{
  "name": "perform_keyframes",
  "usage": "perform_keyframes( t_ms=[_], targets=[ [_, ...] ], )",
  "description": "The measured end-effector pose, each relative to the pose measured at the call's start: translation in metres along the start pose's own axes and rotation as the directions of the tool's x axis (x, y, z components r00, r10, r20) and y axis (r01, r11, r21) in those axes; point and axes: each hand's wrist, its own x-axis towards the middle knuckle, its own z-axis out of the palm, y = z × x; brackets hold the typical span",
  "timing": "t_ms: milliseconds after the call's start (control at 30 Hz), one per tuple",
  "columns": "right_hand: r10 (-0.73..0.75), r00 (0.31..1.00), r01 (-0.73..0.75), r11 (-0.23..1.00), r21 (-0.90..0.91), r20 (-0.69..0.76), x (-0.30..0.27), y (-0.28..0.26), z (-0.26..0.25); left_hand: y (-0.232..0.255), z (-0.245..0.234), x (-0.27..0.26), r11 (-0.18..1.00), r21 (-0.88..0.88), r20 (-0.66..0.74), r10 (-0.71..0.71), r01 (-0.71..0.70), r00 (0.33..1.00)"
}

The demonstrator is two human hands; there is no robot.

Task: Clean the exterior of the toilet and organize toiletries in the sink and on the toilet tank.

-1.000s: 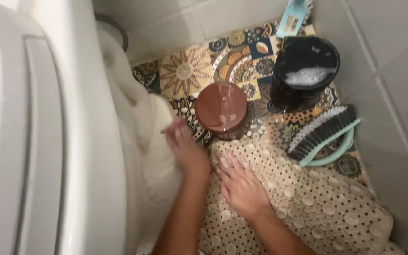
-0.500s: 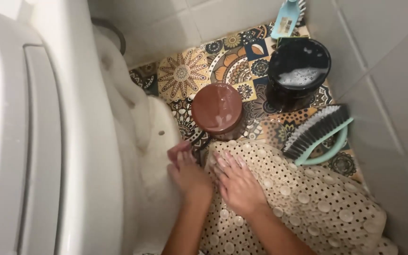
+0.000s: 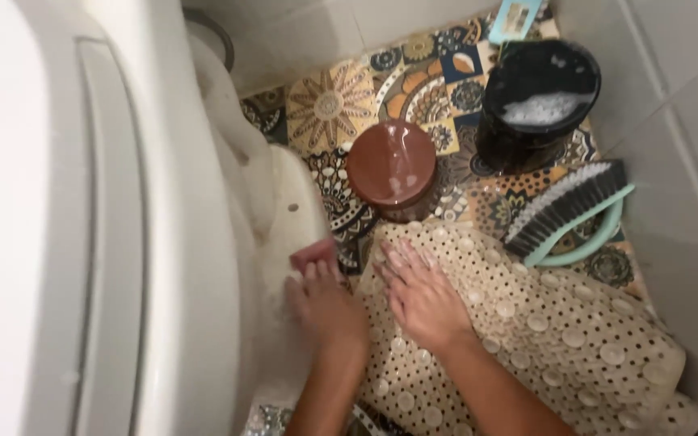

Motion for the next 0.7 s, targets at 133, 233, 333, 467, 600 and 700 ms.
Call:
perform_keyframes(
  t_ms=[133,233,333,467,600,700],
  targets=[
    [0.025,0.999,-0.025,1.000,-0.015,0.027,0.004,-0.001,-0.004,-0.018,-0.049,0.032,0.976,0.216,0.000,-0.001,0.001,1.000],
    [0.049,0.996,-0.047,0.999,-0.025,0.075,0.006,-0.003,-0.011,-0.029,-0.059,0.077,0.963,0.250,0.192,-0.150,0.099,0.970],
    [0.075,0.989,-0.070,0.997,-0.039,0.128,0.005,-0.001,-0.008,-0.029,-0.072,0.086,0.960,-0.037,0.318,-0.252,0.278,0.914],
    [0.025,0.999,-0.023,0.999,-0.034,0.038,0.002,0.002,0.002,-0.016,-0.023,0.116,0.839,-0.283,0.015,-0.481,0.465,0.877],
    [0.065,0.992,-0.059,0.997,-0.049,0.110,0.006,0.003,-0.001,-0.027,0.073,0.158,0.712,-0.562,-0.184,-0.604,0.421,0.775],
    [0.007,0.999,-0.010,0.998,-0.070,-0.040,0.005,0.004,-0.003,-0.030,0.064,0.166,0.685,-0.647,-0.143,-0.541,0.335,0.829]
  ],
)
